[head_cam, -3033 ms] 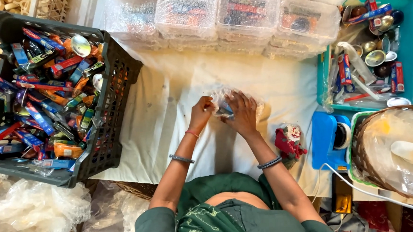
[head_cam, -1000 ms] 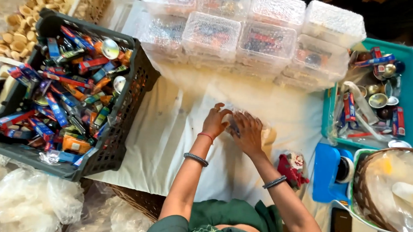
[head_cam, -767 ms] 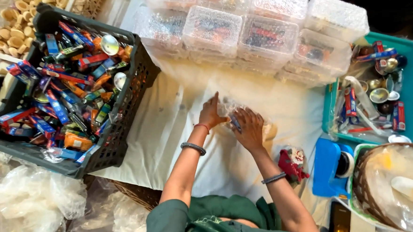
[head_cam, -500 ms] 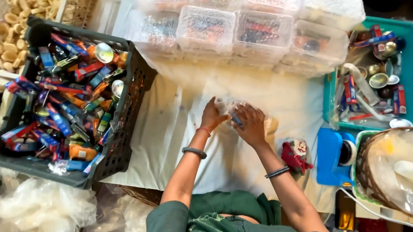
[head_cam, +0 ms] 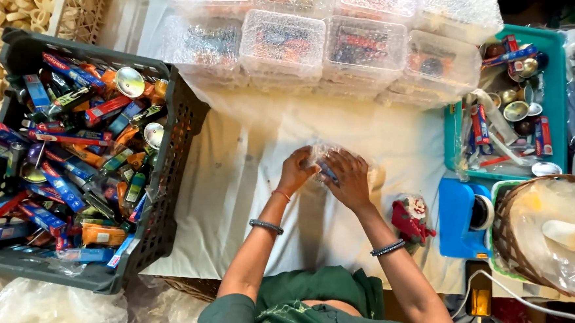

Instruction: Packing small items into plastic bags and organizing them into boxes.

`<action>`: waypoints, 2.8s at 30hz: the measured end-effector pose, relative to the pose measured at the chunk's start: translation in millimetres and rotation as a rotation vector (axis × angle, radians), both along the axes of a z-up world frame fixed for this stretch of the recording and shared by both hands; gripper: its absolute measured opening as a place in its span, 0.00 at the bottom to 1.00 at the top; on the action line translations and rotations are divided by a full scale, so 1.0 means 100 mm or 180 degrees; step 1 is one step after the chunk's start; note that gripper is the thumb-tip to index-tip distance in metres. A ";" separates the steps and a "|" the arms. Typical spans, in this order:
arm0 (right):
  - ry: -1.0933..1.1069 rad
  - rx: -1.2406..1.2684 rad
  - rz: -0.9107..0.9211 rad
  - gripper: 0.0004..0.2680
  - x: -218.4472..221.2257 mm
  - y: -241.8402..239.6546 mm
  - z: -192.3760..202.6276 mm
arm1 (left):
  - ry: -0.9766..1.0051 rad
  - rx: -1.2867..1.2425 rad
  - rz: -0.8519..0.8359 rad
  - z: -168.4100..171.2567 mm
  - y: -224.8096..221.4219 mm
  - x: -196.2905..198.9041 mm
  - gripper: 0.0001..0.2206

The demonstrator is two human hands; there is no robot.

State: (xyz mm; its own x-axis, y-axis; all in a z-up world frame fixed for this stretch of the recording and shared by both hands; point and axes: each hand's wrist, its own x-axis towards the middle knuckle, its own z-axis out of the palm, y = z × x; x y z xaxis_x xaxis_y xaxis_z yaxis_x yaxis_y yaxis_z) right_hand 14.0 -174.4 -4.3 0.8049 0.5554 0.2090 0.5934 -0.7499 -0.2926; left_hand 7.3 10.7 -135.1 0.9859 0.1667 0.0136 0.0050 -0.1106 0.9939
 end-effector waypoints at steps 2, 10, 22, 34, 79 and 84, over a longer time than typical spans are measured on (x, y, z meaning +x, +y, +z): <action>0.0022 -0.0023 -0.0024 0.21 0.00 0.00 0.00 | 0.0105 -0.0350 0.0031 0.32 -0.07 -0.07 0.22; 0.0016 -0.0005 -0.0064 0.20 0.03 -0.01 -0.05 | -0.0518 0.1096 0.0404 0.84 -0.21 -0.19 0.08; 0.0003 -0.0050 -0.0037 0.23 -0.02 0.00 -0.04 | -0.1054 0.2625 -0.0133 1.28 -0.12 -0.30 0.13; 0.0075 -0.0066 -0.0110 0.18 -0.02 0.01 -0.02 | 0.0376 0.0090 0.0176 0.76 0.17 -0.35 0.17; 0.0556 0.2004 -0.1080 0.15 -0.15 -0.54 0.30 | -0.0369 0.2781 -0.0865 1.07 0.08 -0.28 0.18; 0.1435 0.2886 -0.1735 0.10 -0.73 -0.96 0.18 | -0.0526 0.2866 -0.0997 1.01 0.09 -0.26 0.17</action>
